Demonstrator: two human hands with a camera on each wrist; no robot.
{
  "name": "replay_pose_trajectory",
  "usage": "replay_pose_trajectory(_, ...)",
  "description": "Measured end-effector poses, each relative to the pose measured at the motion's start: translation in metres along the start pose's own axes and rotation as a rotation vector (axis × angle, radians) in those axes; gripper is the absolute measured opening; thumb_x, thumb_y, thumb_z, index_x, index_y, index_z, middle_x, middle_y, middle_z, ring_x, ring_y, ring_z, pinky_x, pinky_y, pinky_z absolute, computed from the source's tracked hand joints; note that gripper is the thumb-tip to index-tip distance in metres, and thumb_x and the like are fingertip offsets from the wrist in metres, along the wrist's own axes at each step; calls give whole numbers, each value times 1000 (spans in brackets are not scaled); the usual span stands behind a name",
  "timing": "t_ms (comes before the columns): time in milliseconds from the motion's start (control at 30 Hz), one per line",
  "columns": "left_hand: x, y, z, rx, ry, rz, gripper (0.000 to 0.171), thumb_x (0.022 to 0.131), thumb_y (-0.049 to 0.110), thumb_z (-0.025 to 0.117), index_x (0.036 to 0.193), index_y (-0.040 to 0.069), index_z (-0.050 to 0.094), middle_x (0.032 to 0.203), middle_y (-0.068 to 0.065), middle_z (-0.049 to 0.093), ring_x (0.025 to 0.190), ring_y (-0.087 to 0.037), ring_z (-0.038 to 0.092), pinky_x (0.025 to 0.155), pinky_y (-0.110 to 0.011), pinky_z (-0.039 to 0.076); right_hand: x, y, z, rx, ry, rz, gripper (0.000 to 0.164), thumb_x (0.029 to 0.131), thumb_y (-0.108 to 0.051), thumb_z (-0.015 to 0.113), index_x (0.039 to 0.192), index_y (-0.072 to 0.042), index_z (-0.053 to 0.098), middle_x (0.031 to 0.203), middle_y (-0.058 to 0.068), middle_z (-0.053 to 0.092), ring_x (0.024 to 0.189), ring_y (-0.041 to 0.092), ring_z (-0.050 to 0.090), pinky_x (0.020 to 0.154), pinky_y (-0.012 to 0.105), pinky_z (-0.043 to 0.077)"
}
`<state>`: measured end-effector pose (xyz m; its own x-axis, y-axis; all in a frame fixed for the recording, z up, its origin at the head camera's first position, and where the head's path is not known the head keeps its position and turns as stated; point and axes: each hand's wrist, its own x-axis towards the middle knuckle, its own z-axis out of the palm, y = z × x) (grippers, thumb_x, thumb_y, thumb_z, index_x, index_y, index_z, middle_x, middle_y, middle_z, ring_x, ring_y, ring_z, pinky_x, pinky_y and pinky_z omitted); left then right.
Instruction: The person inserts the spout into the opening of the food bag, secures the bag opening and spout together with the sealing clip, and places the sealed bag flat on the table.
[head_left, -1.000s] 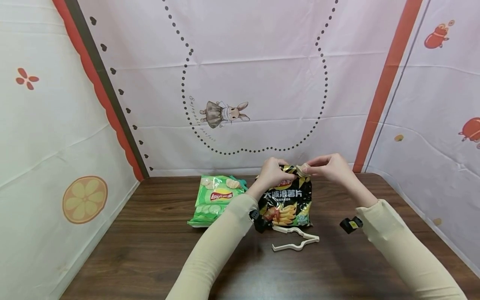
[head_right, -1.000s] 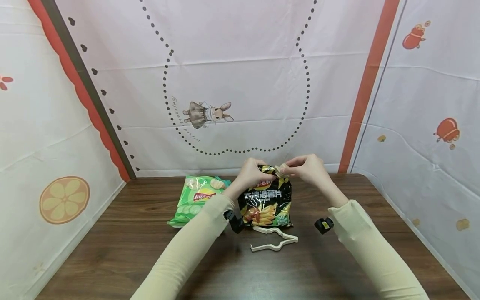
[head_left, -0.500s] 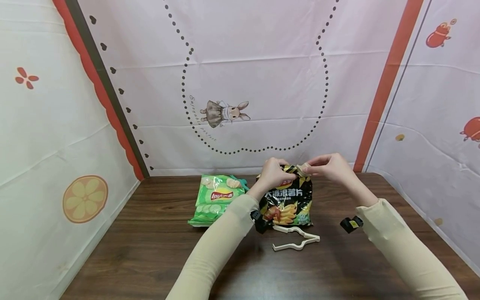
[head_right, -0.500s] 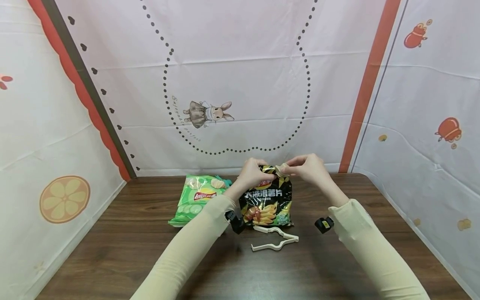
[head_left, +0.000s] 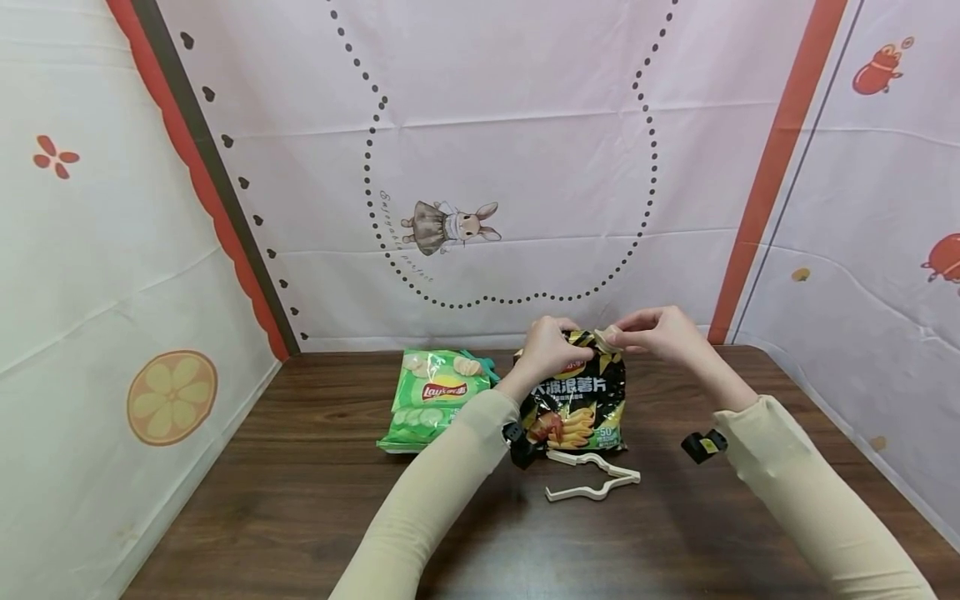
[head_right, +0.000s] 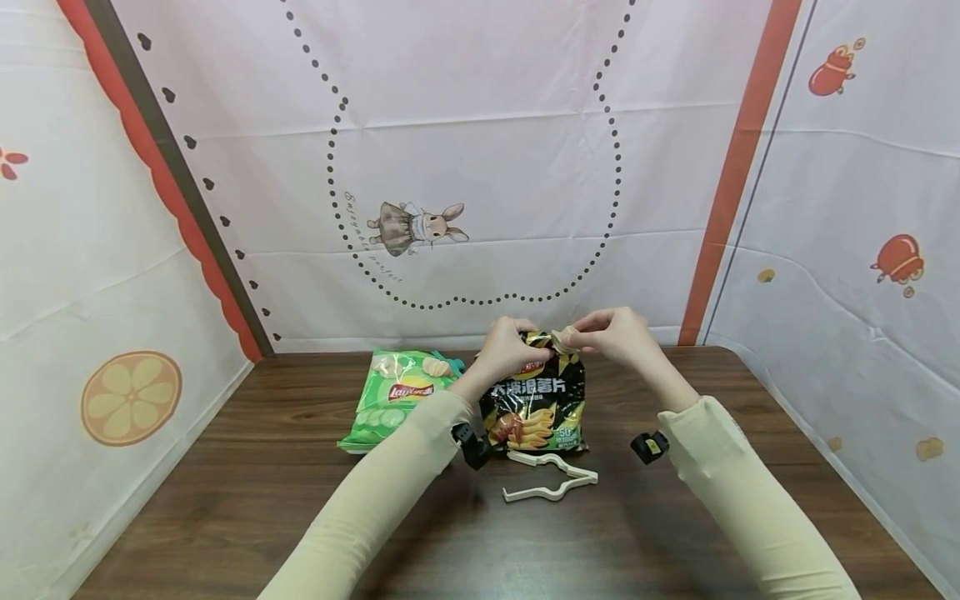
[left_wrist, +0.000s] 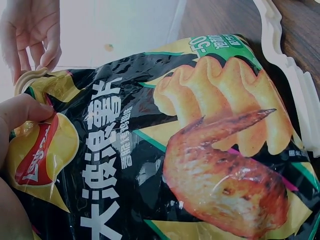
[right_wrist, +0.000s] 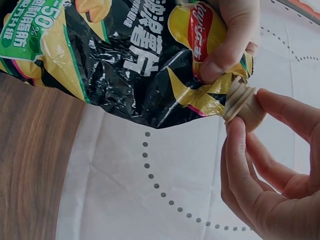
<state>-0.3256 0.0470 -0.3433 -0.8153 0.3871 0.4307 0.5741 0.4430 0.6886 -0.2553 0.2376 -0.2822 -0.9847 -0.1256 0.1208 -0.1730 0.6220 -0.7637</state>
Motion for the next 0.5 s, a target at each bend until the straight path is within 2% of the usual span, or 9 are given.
replay_pose_trajectory(200,-1,2,0,-3,0,-5,15,71,17,77,85,13,74,69,8,62,43,-5,35,43,-19,31,1,1,-1,22,-21,10,47,86,-34,70,115,2,64,110,19,67,96,30,67,77,32,56)
replay_pose_trajectory(500,0,3,-1,39,8,-4,19,71,20,78,88,15,75,80,7,69,52,-8,44,49,-20,35,0,-1,-3,44,-36,5,50,87,-34,69,118,4,61,113,22,65,97,26,67,81,34,55)
